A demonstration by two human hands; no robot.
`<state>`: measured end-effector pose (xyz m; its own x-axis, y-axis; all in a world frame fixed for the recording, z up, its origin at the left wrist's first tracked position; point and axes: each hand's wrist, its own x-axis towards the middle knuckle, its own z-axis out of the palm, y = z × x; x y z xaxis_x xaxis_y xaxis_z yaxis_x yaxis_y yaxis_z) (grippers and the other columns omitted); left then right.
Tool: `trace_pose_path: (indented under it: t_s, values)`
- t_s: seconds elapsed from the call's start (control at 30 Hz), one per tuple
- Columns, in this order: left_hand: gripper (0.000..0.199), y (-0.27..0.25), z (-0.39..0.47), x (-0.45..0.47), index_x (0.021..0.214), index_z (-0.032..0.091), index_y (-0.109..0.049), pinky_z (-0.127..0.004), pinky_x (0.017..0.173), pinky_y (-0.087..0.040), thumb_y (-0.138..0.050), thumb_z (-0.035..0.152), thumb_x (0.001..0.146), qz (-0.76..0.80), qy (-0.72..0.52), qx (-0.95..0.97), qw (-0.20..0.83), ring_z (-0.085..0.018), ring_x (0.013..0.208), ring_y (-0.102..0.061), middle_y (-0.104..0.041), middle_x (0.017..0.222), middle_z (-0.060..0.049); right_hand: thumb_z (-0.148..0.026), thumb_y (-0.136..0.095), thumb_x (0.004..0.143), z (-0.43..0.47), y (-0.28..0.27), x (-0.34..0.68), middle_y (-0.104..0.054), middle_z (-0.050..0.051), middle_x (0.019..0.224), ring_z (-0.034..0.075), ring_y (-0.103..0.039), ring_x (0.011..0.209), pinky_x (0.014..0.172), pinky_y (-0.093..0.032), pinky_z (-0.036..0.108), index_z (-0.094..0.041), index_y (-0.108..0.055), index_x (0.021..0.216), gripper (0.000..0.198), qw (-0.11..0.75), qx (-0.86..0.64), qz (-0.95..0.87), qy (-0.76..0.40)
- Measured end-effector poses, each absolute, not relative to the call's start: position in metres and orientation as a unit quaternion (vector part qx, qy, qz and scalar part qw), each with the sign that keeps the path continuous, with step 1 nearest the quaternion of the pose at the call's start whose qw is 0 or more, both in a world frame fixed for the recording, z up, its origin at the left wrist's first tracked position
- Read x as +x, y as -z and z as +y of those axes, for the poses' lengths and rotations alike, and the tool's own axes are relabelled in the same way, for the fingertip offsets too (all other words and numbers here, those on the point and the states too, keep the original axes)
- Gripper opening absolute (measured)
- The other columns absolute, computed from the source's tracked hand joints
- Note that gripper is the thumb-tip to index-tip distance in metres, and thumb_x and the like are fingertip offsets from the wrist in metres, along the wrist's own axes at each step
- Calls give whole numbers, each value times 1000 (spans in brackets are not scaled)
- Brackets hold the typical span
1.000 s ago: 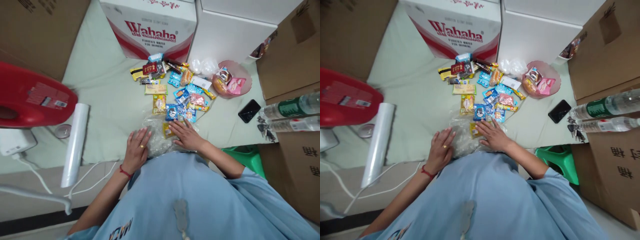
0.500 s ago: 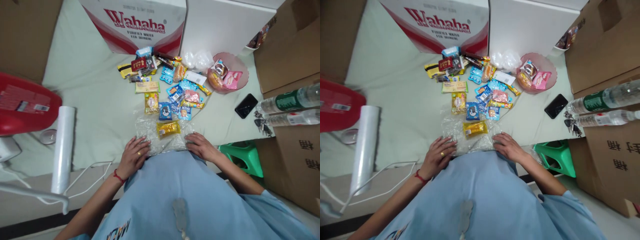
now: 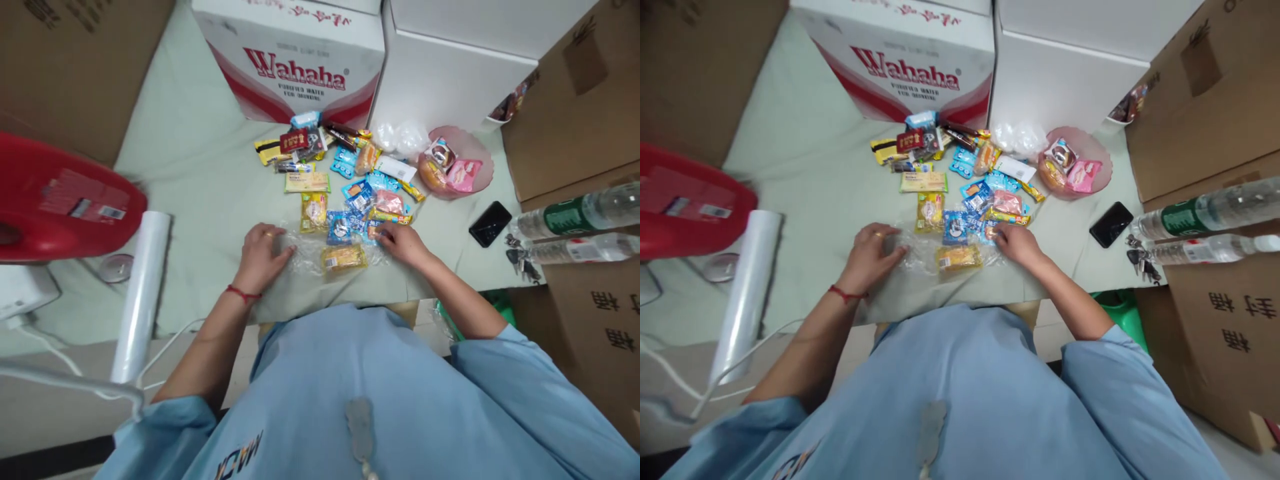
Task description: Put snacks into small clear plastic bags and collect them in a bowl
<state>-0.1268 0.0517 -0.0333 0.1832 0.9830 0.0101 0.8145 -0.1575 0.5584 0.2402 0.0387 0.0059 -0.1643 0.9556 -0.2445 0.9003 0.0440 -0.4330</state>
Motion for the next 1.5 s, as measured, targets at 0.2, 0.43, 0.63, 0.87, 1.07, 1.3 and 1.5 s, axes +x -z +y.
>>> trace_pose_path:
  t_s: [0.2, 0.43, 0.63, 0.87, 1.07, 1.3, 1.5]
  values:
    - [31, -16, 10, -143, 114, 17, -69, -61, 111, -43, -58, 37, 93, 694, -312, 648, 28, -35, 126, -57, -65, 125, -17, -32, -55, 100, 58, -36, 231, -70, 15, 124, 33, -60, 116, 98, -49, 44, -19, -72, 125, 33, 74, -621, -772, -110]
    - [31, -26, -41, -91, 113, 34, -76, -44, 87, -48, -56, 21, 93, 464, -306, 831, 25, -23, 93, -66, -79, 108, -2, -30, -64, 95, 100, -21, 169, -59, 21, 145, 36, -50, 133, 113, -41, 49, -9, -51, 152, 62, 62, -514, -842, -152]
    - [47, 11, -6, -58, 134, 30, -72, -50, 91, -43, -42, 19, 100, 422, -146, 877, 179, -28, 110, -64, -73, 138, -7, -25, -73, 88, 124, -14, 152, -76, 13, 106, 30, -63, 106, 91, -49, 37, -11, -62, 142, 57, 0, -576, -793, -200]
    - [43, 20, 8, -55, 131, 33, -73, -50, 91, -41, -42, 24, 103, 440, -153, 864, 192, -28, 108, -62, -74, 136, -5, -24, -53, 101, 82, -43, 167, -75, 9, 96, 25, -63, 95, 89, -46, 35, -19, -80, 115, 31, 41, -410, -884, -221]
    - [31, 42, 14, -86, 93, 25, -79, -44, 94, -52, -49, 20, 91, 508, -279, 751, 315, -23, 105, -68, -81, 102, -5, -15, -46, 105, 15, -21, 174, -72, 7, 100, 23, -59, 96, 86, -42, 34, -27, -72, 135, 42, -31, -319, -920, -227]
    - [54, 38, 39, -91, 128, 11, -61, -40, 97, -54, -27, 47, 108, 675, -326, 609, 259, -19, 111, -65, -72, 123, -12, -19, -50, 107, 7, -19, 159, -70, 10, 105, 27, -57, 106, 87, -39, 37, -29, -70, 139, 39, -82, -359, -911, -185]
    - [33, 30, 25, -77, 100, 19, -73, -53, 108, -48, -67, 47, 85, 619, -185, 735, 207, -39, 132, -55, -66, 136, -18, -29, -56, 106, 10, -30, 162, -67, 10, 105, 26, -57, 104, 89, -42, 37, -29, -72, 135, 34, -56, -372, -903, -207]
